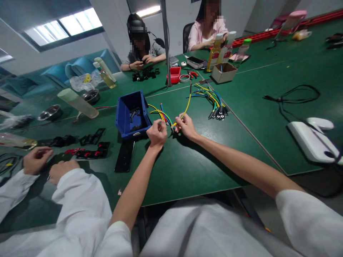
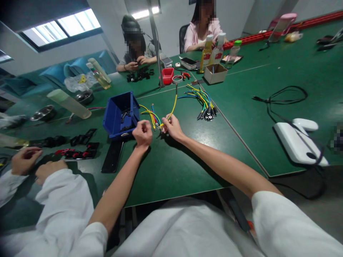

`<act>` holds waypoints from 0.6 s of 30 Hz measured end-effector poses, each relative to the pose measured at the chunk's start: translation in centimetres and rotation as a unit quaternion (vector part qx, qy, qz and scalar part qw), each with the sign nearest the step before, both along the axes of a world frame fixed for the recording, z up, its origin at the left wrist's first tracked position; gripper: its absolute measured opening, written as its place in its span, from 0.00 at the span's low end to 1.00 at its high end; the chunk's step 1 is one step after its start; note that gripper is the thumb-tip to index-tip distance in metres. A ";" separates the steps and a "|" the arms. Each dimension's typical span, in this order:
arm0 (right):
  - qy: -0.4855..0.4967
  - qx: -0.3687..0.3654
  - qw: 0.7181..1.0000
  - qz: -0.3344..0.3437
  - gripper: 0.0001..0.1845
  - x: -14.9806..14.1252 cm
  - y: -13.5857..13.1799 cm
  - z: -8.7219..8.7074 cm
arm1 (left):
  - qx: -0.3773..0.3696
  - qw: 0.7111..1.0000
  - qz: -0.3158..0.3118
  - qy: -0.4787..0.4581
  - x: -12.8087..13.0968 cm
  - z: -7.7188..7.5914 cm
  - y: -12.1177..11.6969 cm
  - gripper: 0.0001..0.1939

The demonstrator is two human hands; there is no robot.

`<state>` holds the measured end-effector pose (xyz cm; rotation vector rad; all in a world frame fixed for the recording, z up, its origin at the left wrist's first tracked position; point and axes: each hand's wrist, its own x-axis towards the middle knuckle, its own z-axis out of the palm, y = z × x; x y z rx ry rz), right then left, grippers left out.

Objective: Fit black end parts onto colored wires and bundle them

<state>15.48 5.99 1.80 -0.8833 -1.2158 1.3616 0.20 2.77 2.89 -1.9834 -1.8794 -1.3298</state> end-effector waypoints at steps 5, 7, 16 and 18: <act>-0.011 0.009 0.999 -0.049 0.18 2.0 -1.7 0.8 | -0.046 0.979 0.188 0.057 -5.7 5.6 1.8 0.17; -0.023 0.003 0.998 -0.054 0.18 2.7 -2.2 0.8 | -0.162 0.959 0.193 0.127 -8.0 7.4 3.1 0.17; -0.033 -0.027 0.994 -0.101 0.18 3.6 -2.2 -0.7 | -0.467 0.853 0.043 0.228 -11.5 6.4 6.9 0.19; -0.029 -0.036 0.994 -0.100 0.18 3.6 -2.0 -0.6 | -0.473 0.849 0.038 0.234 -11.4 6.0 7.2 0.20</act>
